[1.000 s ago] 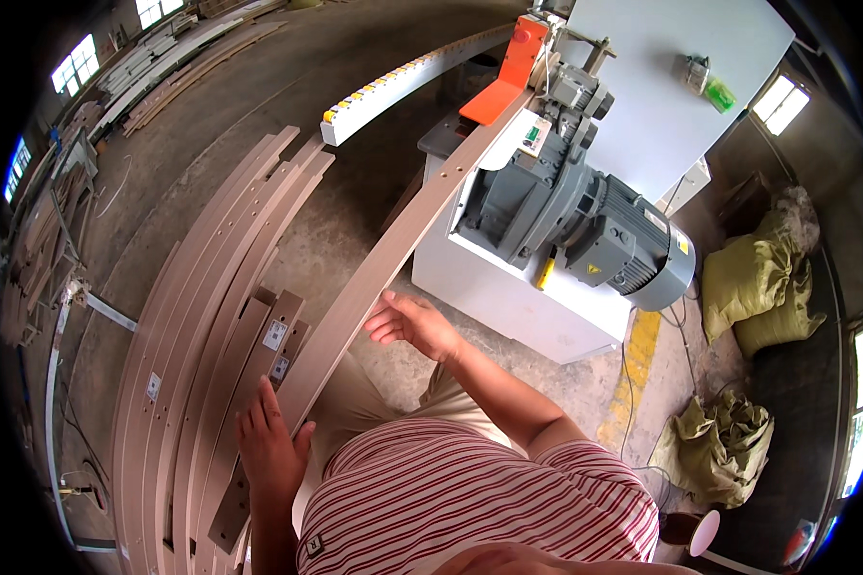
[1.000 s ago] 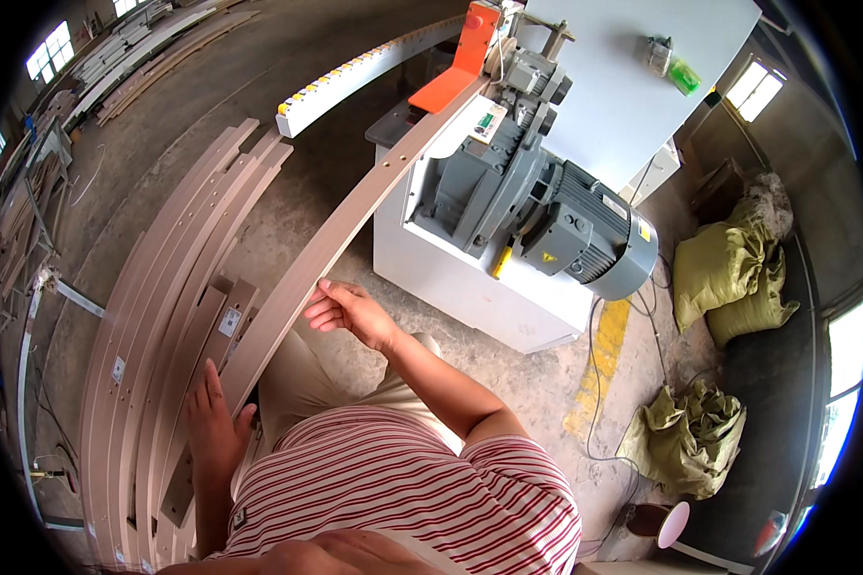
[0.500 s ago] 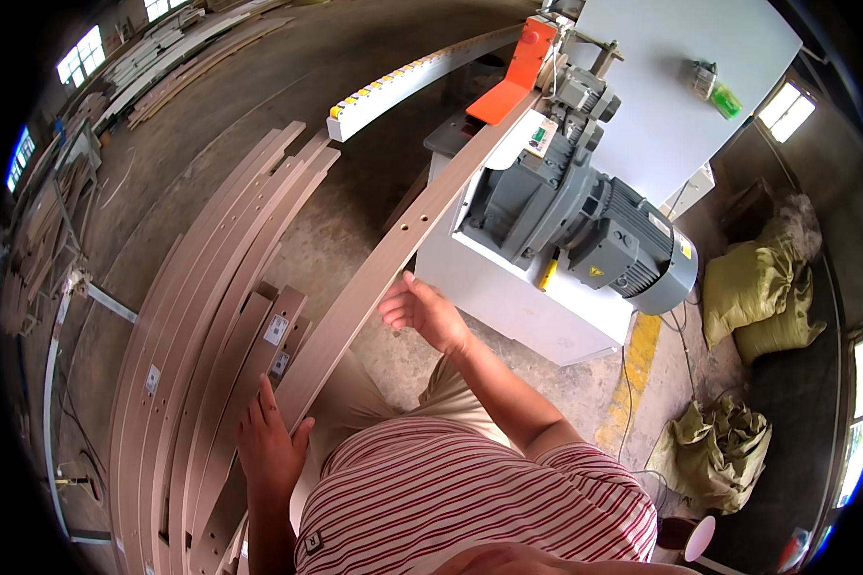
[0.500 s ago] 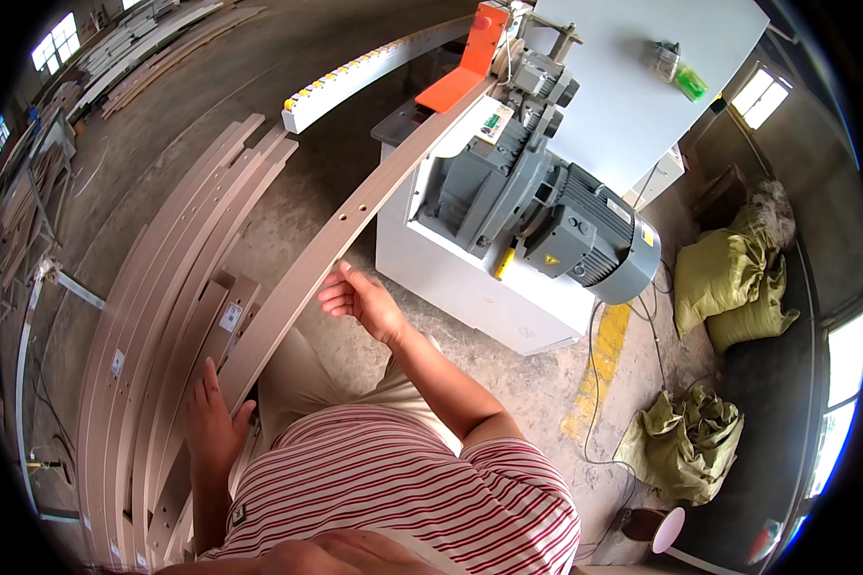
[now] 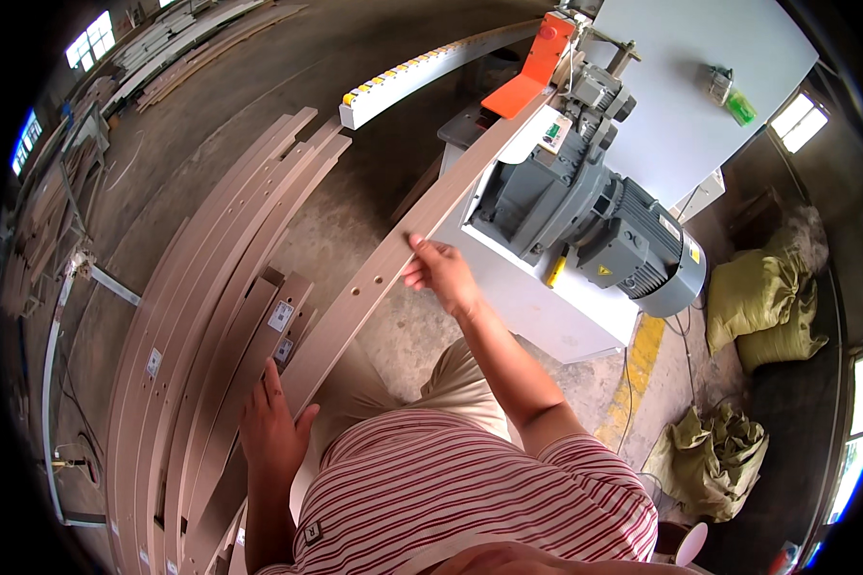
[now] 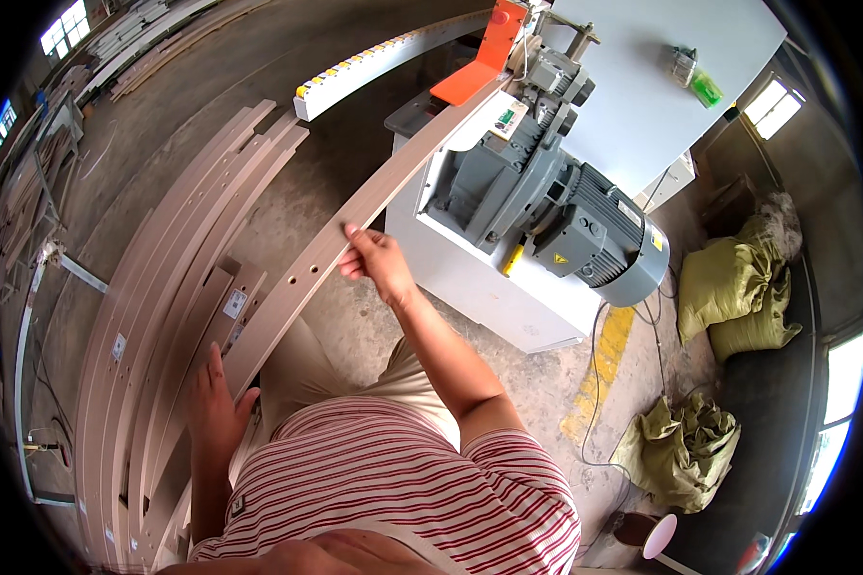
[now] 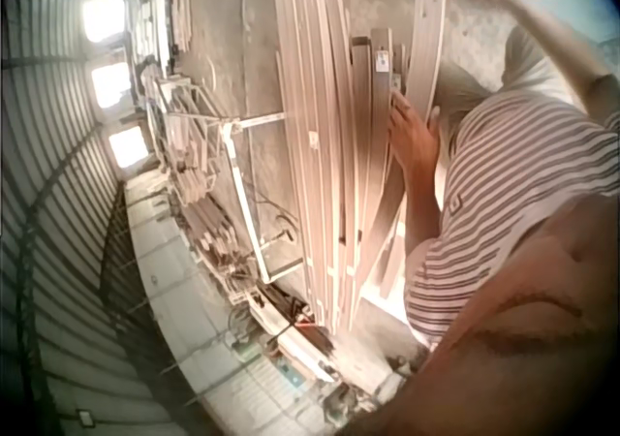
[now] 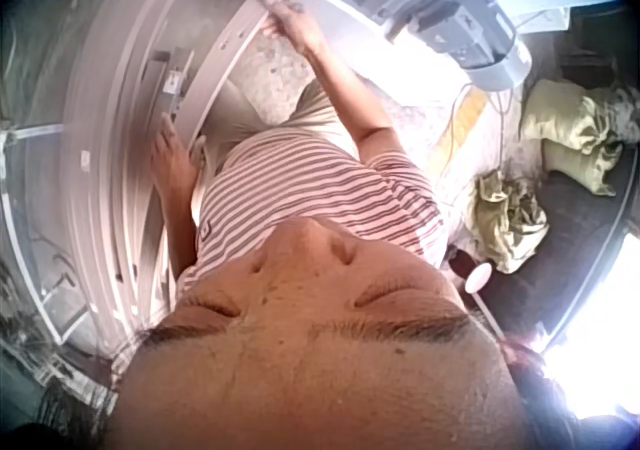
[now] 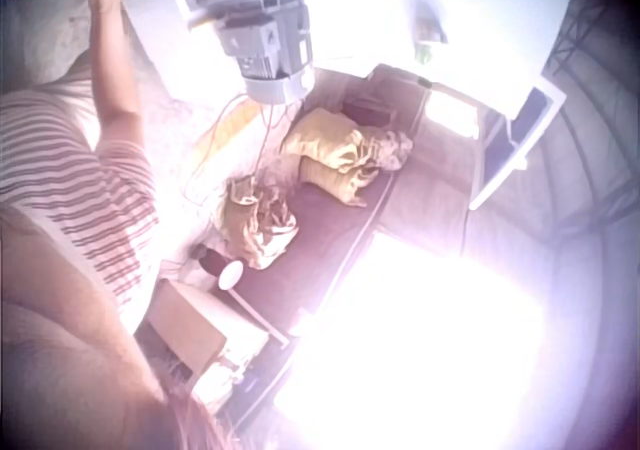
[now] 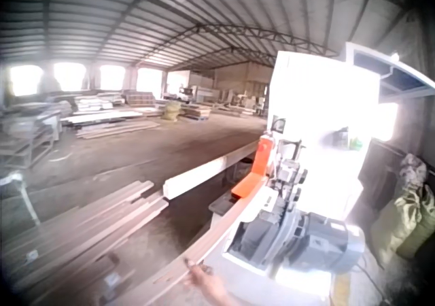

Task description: The person sits on the floor in a workshop and repeatedly picks up long, light-colored wooden planks from a pile. They lift each plank, turn it over to inspect the surface, and place it back onto the stack.

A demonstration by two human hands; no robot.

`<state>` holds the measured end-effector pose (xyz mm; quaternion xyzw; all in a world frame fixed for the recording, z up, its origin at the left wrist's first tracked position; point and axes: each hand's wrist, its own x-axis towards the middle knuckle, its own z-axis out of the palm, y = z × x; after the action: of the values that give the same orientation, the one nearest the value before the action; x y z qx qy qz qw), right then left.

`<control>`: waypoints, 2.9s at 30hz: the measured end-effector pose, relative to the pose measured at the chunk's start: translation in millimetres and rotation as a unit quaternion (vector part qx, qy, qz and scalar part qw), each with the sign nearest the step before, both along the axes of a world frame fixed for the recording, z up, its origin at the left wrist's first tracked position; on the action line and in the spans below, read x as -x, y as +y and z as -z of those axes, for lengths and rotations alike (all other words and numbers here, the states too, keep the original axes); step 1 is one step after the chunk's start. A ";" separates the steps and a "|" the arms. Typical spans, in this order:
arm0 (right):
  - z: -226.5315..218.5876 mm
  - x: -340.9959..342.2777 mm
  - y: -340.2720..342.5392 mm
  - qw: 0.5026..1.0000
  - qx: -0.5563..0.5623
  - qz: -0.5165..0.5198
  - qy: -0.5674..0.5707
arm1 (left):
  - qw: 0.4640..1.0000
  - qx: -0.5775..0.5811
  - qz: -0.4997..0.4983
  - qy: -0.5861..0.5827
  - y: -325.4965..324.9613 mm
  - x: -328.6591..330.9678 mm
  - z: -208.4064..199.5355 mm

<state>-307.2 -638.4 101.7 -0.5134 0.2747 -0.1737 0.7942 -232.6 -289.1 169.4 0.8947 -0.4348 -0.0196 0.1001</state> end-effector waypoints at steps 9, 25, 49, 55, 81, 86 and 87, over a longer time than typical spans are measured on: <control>-3.9 8.5 56.7 0.984 -0.064 -0.167 -0.025 | 1.000 -0.020 -0.007 0.002 -9.6 -0.4 1.7; -6.5 -2.6 28.1 0.998 -0.037 0.032 -0.029 | 1.000 -0.006 -0.008 0.007 -9.4 0.9 3.4; -12.8 3.4 61.9 0.993 -0.062 -0.080 -0.053 | 0.993 -0.019 -0.079 0.080 53.2 3.5 -3.7; -4.3 9.3 67.5 0.978 -0.108 -0.166 -0.062 | 0.993 0.017 -0.055 0.103 38.1 -6.6 7.1; 1.3 -15.6 100.4 0.994 -0.070 -0.062 -0.063 | 0.982 -0.101 -0.138 0.081 137.4 -4.4 13.3; 1.9 -48.8 95.4 0.978 -0.119 -0.154 -0.072 | 0.983 -0.055 -0.173 0.023 159.3 -25.3 -1.8; -1.5 -61.5 96.0 0.972 -0.127 -0.185 -0.072 | 0.986 -0.037 -0.162 -0.020 169.1 -33.8 0.2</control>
<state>-245.7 -542.4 103.2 -0.4367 0.1370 -0.0241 0.8888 -198.8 -120.0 169.2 0.9565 -0.2854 -0.0013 0.0596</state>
